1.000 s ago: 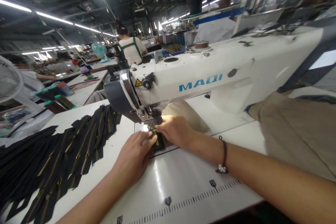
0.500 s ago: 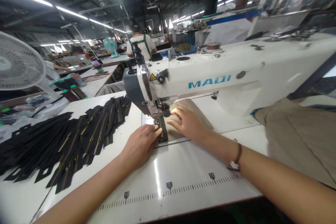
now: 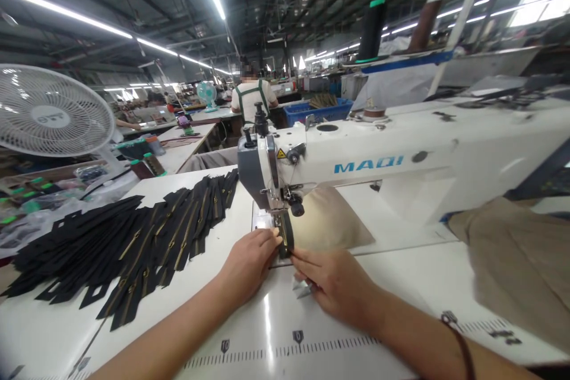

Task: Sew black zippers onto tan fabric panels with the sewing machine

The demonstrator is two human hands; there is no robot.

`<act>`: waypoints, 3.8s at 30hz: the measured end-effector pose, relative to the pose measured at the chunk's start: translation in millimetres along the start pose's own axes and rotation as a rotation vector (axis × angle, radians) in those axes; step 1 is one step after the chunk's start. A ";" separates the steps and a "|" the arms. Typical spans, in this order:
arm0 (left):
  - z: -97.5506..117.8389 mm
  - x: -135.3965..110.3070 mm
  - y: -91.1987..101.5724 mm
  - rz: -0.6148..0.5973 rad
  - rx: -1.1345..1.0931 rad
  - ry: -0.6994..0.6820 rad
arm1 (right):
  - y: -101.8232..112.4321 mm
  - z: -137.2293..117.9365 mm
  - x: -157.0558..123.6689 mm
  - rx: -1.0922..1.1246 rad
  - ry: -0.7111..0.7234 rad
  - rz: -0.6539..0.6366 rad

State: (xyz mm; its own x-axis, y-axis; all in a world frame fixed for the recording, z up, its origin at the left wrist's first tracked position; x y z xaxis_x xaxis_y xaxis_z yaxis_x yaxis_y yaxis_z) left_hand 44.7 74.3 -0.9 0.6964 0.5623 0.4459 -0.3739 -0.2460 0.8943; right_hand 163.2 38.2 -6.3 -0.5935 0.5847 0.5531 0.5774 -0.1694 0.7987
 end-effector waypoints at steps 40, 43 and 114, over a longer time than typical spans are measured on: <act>28.6 -1.7 8.6 -0.112 0.116 -0.057 | 14.4 6.9 3.1 0.089 -0.059 0.176; 27.6 -4.8 7.4 -0.075 0.091 -0.039 | 0.9 11.7 6.9 -0.004 -0.085 0.083; -33.6 14.8 0.4 0.175 -0.043 0.140 | -30.4 59.4 51.6 -0.183 -0.314 -0.022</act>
State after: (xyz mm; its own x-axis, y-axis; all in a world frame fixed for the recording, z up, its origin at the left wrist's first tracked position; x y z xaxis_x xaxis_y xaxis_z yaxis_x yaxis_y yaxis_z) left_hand 34.3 109.1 4.8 0.5278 0.6187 0.5820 -0.5096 -0.3176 0.7997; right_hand 148.3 120.6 -16.0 -0.3869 0.8004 0.4579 0.4398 -0.2763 0.8546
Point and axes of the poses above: each hand's wrist, its own x-axis towards the middle knuckle, its own y-axis out of the back of the hand, z = x × y, the point moved 7 cm from there along x, towards the middle knuckle, and after that the axes turned 3 degrees about -y, right-handed, at the moved point
